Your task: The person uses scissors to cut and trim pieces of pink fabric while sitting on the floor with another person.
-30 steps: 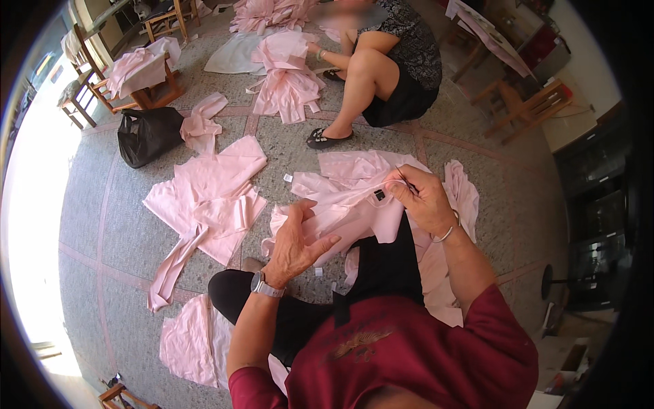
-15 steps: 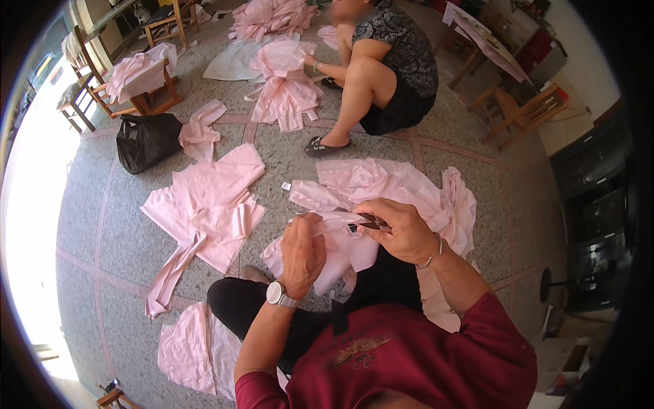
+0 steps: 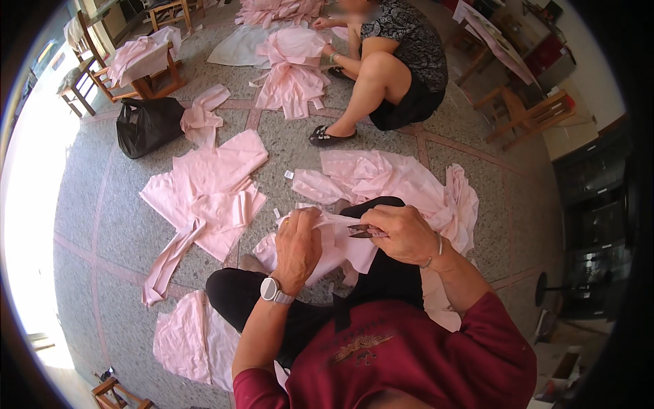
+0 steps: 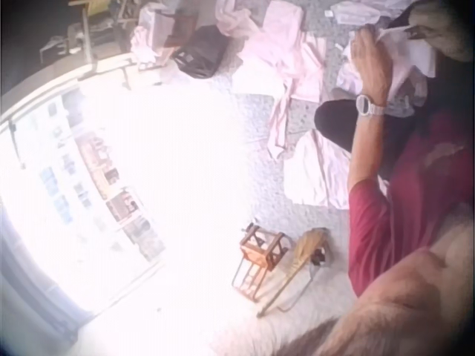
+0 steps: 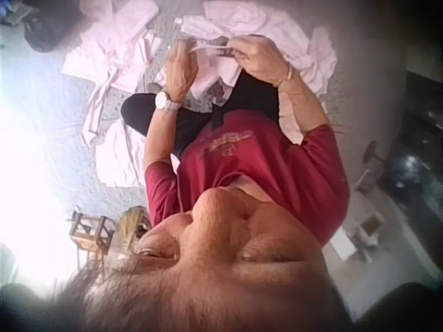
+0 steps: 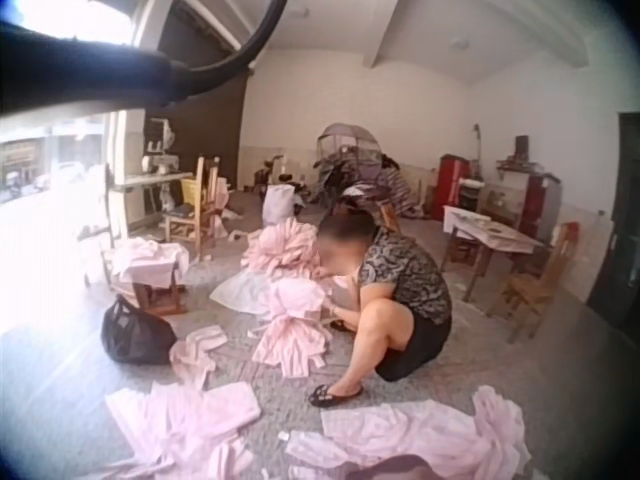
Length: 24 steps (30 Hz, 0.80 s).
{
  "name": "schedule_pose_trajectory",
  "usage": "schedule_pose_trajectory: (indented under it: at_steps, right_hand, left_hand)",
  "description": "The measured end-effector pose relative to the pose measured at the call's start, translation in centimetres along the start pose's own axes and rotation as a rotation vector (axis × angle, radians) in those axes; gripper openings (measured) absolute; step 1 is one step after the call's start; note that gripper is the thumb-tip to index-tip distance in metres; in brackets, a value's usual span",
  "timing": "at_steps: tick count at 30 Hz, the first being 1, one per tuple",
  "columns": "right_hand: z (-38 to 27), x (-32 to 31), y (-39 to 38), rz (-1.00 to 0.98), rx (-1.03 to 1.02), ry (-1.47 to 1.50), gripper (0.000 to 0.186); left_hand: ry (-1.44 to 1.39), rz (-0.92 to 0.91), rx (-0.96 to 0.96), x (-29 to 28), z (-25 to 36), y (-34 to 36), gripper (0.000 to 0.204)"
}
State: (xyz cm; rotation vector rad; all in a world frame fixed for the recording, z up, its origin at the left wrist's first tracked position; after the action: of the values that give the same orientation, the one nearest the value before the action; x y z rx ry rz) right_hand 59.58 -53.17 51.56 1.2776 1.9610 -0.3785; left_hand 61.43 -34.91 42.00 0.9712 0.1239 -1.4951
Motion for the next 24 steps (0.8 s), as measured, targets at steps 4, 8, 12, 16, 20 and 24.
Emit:
schedule_pose_trajectory:
  at_steps: [4, 8, 12, 16, 20, 24]
  right_hand:
    - [0.1, -0.6, -0.1, 0.007, 0.032, -0.01, 0.014]
    - [1.1, -1.5, -0.3, 0.073, 0.068, -0.018, 0.017]
    - [2.2, -2.9, -0.6, 0.147, 0.102, -0.062, 0.019]
    - [2.6, -3.9, -0.7, 0.186, 0.192, -0.095, 0.014]
    - [3.6, -4.3, -0.8, 0.226, 0.158, -0.104, 0.016]
    - [3.9, -5.2, -1.2, 0.238, 0.223, -0.103, 0.014]
  left_hand:
    - [0.013, -0.013, -0.095, -0.5, -2.7, -0.7, 0.031]
    - [-0.024, 0.035, -0.217, -2.3, -4.6, -1.0, 0.034]
    - [0.064, 0.089, -0.209, -4.0, -5.7, -1.1, 0.027]
    - [-0.03, 0.019, -0.2, -4.6, -6.5, -1.3, 0.021]
    - [-0.262, -0.229, -0.301, -3.9, -6.7, -1.5, 0.018]
    - [-0.472, -0.446, -0.437, -3.0, -6.7, -2.1, 0.016]
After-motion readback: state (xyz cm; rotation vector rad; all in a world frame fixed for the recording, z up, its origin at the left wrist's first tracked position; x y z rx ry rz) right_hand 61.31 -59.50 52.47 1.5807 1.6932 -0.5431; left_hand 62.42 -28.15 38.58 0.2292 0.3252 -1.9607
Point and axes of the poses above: each hand's wrist, its own y-axis towards the middle knuckle, its own x-axis out of the palm, z = x × y, the point moved 4 cm from there along y, towards the middle knuckle, and after that the axes turned 10 degrees about y, right-handed, at the moved point
